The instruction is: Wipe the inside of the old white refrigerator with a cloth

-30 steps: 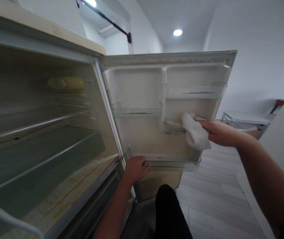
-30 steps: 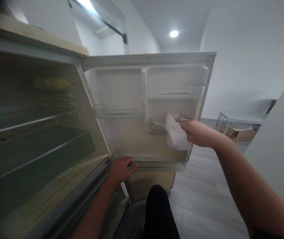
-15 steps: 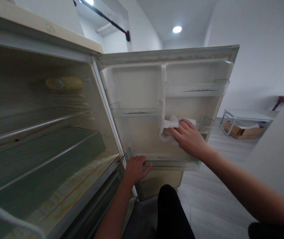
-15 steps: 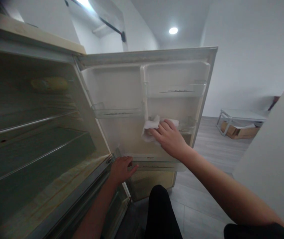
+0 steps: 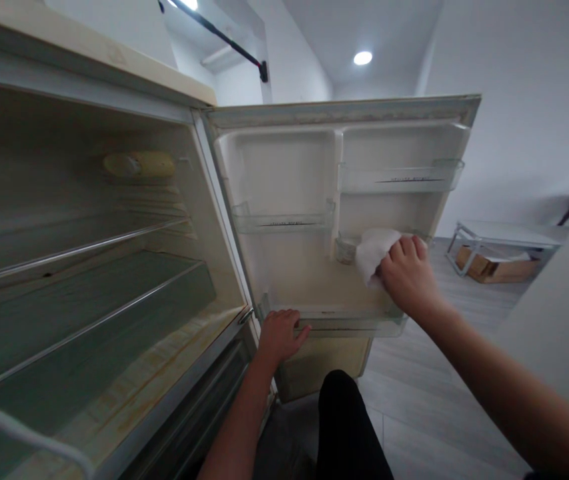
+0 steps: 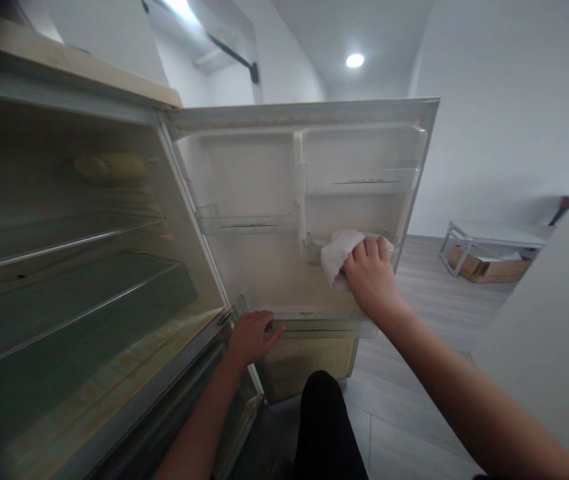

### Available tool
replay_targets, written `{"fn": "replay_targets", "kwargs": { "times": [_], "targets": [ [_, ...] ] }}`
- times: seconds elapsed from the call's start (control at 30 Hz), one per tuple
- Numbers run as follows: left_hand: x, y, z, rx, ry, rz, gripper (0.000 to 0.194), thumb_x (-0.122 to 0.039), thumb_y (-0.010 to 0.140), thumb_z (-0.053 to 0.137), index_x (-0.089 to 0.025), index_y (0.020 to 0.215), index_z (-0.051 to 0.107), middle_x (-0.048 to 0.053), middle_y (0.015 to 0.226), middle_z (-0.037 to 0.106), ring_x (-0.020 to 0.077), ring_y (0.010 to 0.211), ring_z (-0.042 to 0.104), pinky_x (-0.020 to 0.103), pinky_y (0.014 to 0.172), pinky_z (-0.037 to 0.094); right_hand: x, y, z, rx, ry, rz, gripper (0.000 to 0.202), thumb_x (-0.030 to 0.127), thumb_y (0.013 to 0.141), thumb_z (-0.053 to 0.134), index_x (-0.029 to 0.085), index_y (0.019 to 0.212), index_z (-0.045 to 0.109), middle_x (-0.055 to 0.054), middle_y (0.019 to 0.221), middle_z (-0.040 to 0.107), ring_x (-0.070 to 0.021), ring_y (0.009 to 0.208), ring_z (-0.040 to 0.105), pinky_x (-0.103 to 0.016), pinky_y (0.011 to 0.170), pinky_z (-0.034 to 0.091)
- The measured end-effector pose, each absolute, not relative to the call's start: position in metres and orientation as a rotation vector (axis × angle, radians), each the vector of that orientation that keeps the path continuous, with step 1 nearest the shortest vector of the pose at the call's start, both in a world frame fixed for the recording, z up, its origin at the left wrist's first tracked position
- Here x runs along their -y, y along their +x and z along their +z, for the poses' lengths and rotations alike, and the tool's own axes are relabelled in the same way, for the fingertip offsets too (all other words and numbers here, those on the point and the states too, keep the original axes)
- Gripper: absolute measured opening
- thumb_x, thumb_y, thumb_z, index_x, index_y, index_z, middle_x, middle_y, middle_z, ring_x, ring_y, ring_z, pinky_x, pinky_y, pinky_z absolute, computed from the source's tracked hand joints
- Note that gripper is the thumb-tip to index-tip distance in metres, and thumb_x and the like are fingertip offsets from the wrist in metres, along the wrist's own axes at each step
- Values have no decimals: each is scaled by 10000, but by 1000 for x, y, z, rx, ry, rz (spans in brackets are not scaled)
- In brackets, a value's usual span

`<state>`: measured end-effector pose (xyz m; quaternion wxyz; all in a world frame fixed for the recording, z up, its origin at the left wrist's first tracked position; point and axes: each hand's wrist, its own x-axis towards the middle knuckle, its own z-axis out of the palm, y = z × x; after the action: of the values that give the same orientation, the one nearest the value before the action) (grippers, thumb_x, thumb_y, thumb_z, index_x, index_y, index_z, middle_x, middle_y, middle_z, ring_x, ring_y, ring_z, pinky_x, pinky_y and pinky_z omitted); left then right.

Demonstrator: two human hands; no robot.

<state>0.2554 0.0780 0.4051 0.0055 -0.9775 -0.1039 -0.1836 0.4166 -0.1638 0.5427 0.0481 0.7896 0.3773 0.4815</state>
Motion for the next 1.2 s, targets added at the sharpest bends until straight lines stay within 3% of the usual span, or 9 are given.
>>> {"fn": "replay_targets", "kwargs": {
  "times": [0.3,0.43,0.57,0.73,0.9,1.07,1.2],
  "targets": [
    [-78,257,404,327,-3045,-589,309,-491,984,542,-209,870,599,61,880,708,260,880,664,403,824,413,82,393,523,-1295,2494,1678,222,168,974,501,92,1068,687,-175,1023,676,-300,1038,548,-586,1154,320],
    [-79,259,403,319,-3050,-589,313,-487,989,533,-201,890,613,67,873,705,269,886,669,406,825,417,111,418,519,-1330,2411,1734,299,204,971,537,100,1231,639,-187,1219,640,-317,1189,521,-537,1148,367],
    [-77,262,403,330,-3054,-621,314,-482,985,539,-196,886,621,76,881,708,278,896,672,417,848,420,171,459,516,-1157,2442,1681,346,187,948,526,26,1242,609,-223,1249,608,-350,1290,482,-541,1170,364],
    [-73,267,404,357,-3064,-636,291,-454,977,550,-193,872,625,88,880,717,287,881,675,430,843,423,197,474,507,-1177,2488,1631,614,170,902,527,-4,1480,416,-289,1491,434,-414,1511,235,-698,1204,203],
    [-73,266,404,356,-3050,-611,309,-474,982,539,-195,882,626,83,858,707,286,884,678,425,844,422,147,445,497,-1427,2448,1571,753,189,874,559,49,1573,316,-276,1629,258,-450,1562,37,-774,1188,87],
    [-74,265,404,362,-3053,-610,312,-484,982,545,-199,877,618,75,859,708,273,863,673,414,831,418,87,429,485,-1526,2388,1744,755,227,909,557,163,1617,306,-169,1690,217,-412,1578,-51,-754,1203,-60],
    [-74,266,405,354,-3053,-608,326,-490,991,527,-198,880,620,75,864,710,274,861,674,417,829,420,80,426,483,-1595,2306,1693,705,219,942,517,165,1616,317,-114,1700,228,-327,1591,-97,-668,1233,-128]
  ]
}}
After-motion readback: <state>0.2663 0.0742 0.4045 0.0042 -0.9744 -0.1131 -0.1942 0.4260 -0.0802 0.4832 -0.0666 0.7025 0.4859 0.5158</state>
